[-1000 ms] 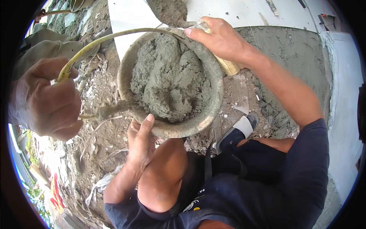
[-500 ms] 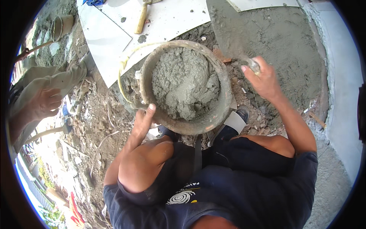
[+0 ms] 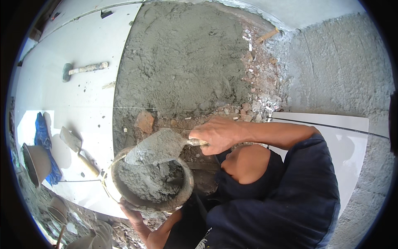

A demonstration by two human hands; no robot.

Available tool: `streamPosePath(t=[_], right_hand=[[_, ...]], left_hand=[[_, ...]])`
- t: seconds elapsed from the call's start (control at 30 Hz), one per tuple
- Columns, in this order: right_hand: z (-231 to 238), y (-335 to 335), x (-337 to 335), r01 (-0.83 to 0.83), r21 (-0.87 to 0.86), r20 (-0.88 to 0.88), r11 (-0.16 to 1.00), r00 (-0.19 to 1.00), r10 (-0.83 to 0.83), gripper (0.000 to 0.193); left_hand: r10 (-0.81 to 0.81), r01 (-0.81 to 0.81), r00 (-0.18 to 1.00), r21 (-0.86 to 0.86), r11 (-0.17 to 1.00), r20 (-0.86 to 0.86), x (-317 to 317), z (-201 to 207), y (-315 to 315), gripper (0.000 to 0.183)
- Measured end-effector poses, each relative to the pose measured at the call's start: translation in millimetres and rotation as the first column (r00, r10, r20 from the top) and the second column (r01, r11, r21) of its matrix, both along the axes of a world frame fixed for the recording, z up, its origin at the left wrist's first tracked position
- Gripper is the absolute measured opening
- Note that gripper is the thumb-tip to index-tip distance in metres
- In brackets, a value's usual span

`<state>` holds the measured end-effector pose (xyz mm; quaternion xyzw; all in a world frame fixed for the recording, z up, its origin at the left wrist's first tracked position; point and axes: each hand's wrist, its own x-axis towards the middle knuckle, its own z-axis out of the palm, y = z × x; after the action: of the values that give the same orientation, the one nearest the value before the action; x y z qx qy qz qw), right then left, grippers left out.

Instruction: The person scoops cement from a bucket with a trowel and spreads it on the floor. They then place a large white tile onto the cement, press it down, and tap it with a rubber mallet to level it. The person lifts the tile to check the cement coverage and repositions it.

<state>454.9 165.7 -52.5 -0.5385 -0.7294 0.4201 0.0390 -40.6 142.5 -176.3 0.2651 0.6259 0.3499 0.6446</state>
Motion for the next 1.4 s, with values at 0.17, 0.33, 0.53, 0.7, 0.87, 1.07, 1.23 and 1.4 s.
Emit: streamPosePath(t=[0.17,0.33,0.53,0.7,0.87,1.07,1.23,1.4], right_hand=[[11,-27,10,0.112,-0.003,0.068,0.994,0.991,-0.112,0.031],[29,-22,20,0.063,0.336,0.250,0.940,0.956,-0.153,0.032],[32,8,-31,-0.296,0.254,0.621,0.921,0.780,0.079,0.036],[-3,10,-87,-0.304,-0.040,0.463,0.952,0.838,0.288,0.030],[-11,-10,-90,-0.208,-0.060,0.209,0.976,0.954,0.216,0.023],[-15,-16,-88,-0.170,-0.129,0.085,0.977,0.980,0.182,0.023],[-10,-24,-60,-0.074,-0.167,0.001,0.983,0.997,0.075,0.026],[-1,-30,-12,0.006,-0.200,-0.085,0.980,0.996,-0.024,0.029]], left_hand=[[0.149,-0.128,0.972,0.125,0.984,-0.181,45,10,17,0.060],[0.198,-0.193,0.964,0.044,0.980,-0.179,71,33,25,0.051],[0.309,-0.309,0.951,0.073,0.948,0.012,93,50,40,0.037],[0.307,-0.305,0.952,0.087,0.948,-0.010,120,66,60,0.040],[0.223,-0.194,0.956,0.160,0.968,-0.192,129,73,58,0.050],[0.211,-0.187,0.947,0.120,0.975,-0.242,141,81,68,0.041],[0.150,-0.127,0.957,0.107,0.986,-0.248,152,83,89,0.041],[0.120,-0.097,0.975,0.127,0.987,-0.188,161,87,107,0.049]])
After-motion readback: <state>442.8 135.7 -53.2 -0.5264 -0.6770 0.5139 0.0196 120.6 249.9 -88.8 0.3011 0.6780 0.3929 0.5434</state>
